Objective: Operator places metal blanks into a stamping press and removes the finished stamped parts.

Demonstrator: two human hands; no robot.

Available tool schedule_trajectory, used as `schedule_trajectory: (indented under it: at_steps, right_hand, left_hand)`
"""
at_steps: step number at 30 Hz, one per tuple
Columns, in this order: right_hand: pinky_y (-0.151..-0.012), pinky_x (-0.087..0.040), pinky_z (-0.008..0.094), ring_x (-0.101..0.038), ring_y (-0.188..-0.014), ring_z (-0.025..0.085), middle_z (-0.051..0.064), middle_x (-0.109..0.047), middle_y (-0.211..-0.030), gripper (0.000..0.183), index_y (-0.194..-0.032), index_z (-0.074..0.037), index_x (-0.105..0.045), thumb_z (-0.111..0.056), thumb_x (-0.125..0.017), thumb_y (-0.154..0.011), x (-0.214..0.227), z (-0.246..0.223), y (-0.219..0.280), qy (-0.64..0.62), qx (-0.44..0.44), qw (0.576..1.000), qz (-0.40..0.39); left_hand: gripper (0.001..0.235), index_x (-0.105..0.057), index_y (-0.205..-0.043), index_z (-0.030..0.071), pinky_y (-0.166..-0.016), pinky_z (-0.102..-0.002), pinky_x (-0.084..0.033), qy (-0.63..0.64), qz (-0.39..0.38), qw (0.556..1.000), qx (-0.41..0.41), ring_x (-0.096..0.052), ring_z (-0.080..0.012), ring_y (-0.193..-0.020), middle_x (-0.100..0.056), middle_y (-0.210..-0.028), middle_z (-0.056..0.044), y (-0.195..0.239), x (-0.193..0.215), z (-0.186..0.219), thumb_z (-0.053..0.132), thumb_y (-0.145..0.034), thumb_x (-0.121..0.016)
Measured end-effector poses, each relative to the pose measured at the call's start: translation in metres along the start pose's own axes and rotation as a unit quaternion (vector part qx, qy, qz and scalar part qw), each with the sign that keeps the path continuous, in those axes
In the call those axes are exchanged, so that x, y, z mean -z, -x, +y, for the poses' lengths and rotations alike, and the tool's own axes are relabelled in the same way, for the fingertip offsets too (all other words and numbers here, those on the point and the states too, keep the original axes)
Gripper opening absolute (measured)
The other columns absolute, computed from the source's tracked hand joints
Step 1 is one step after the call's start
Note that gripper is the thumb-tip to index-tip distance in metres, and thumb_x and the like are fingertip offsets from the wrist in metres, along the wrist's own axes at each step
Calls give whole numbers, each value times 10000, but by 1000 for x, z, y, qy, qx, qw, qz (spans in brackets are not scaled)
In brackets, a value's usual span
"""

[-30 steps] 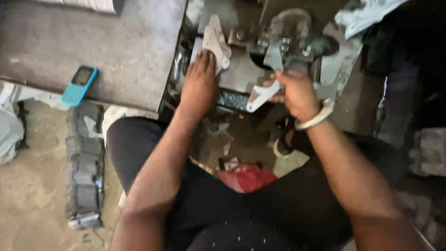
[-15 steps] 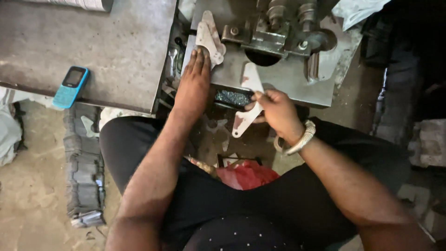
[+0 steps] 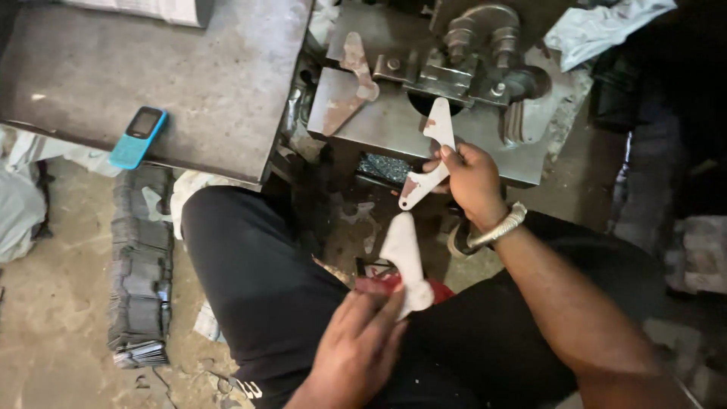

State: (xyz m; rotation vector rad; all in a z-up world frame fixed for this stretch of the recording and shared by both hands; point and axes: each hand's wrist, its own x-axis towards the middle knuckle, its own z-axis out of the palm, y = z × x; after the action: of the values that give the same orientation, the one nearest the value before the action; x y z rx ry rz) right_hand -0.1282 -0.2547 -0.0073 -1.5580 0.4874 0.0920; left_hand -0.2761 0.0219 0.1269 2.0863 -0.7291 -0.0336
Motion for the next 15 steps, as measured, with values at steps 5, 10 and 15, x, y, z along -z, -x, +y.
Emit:
schedule_trajectory:
  at_steps: [5,10,15]
  right_hand:
    - [-591,-608,298,-740,-772,175,80,-762,-932,237,-1067,-7,-639,-217,-529,-1070,17,-4,-22,-32,3,999,-12]
    - [-656,-626,328,-759,-840,187,64,-766,-944,220,-1062,-51,-652,-241,-541,-1068,17,-32,-28,-33,-39,997,-50]
    - [-661,-628,345,-753,-844,191,74,-766,-933,214,-1043,-72,-673,-253,-560,-1062,4,-20,-27,-111,-60,991,-34]
  left_hand:
    - [461,-672,-1316,35,-837,-388,-552,79,-23,976,200,-670,-310,-903,-656,-990,-158,21,17,-35,48,-855,-687]
    - [511,-632,-1325,-17,-861,-388,-552,111,-7,984,138,-671,-321,-939,-650,-1026,-175,-51,39,-49,-10,-815,-643]
    - [382,-679,-1333,46,-897,-443,-548,-28,12,999,-38,-641,-360,-1036,-668,-1102,-189,-140,32,-77,75,-952,-688]
